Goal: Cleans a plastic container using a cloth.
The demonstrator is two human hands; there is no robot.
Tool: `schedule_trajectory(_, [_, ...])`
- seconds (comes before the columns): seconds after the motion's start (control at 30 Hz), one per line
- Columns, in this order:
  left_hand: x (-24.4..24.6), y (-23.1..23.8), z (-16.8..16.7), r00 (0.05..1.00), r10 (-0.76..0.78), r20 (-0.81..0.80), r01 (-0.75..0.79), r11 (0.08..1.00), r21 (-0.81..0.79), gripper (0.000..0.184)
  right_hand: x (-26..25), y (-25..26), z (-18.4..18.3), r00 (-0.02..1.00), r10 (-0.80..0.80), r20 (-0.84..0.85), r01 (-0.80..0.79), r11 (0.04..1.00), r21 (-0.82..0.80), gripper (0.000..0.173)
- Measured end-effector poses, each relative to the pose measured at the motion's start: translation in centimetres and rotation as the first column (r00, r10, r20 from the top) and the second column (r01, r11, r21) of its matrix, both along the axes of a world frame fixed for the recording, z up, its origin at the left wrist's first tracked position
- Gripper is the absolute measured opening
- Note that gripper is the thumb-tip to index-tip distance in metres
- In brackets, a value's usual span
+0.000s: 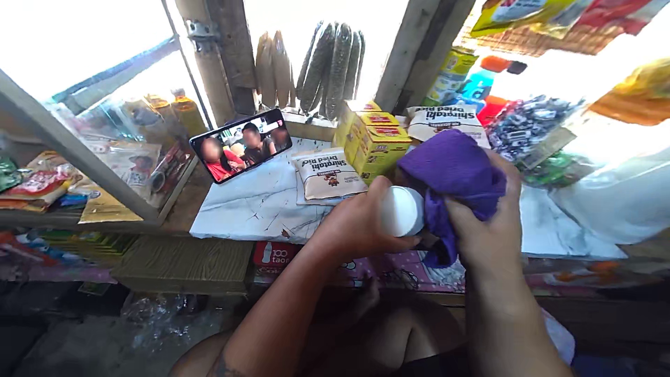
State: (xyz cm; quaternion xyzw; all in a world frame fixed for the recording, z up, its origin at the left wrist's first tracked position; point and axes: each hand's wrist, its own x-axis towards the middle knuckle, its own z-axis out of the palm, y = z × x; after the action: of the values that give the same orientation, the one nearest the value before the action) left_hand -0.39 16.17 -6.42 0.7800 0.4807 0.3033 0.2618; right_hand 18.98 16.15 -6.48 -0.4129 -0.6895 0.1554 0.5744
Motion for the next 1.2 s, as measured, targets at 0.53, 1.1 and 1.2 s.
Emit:
schedule_trajectory(0.53, [0.1, -0.1, 0.0, 0.999, 0.002, 0.04, -0.004, 0.999, 0.043, 0.08, 0.2, 1.1, 1.1, 0.992, -0.034, 0.125, 0.018, 0.991, 0.129, 0.067])
schedule_trajectory(1.1, [0.2, -0.3, 0.3, 0.999, 0.032, 0.02, -0.032, 0.999, -0.006, 0.081, -0.5, 0.2, 1.8, 0.97, 0.018, 0.242, -0.019, 1.0, -0.001, 0.067])
schedule_trajectory(1.2, [0.2, -0.3, 0.3, 0.999, 0.035, 0.016, -0.035, 0.999, -0.004, 0.081, -0.5, 0.3, 1.8, 0.972, 0.026, 0.235, -0.027, 1.0, 0.003, 0.067])
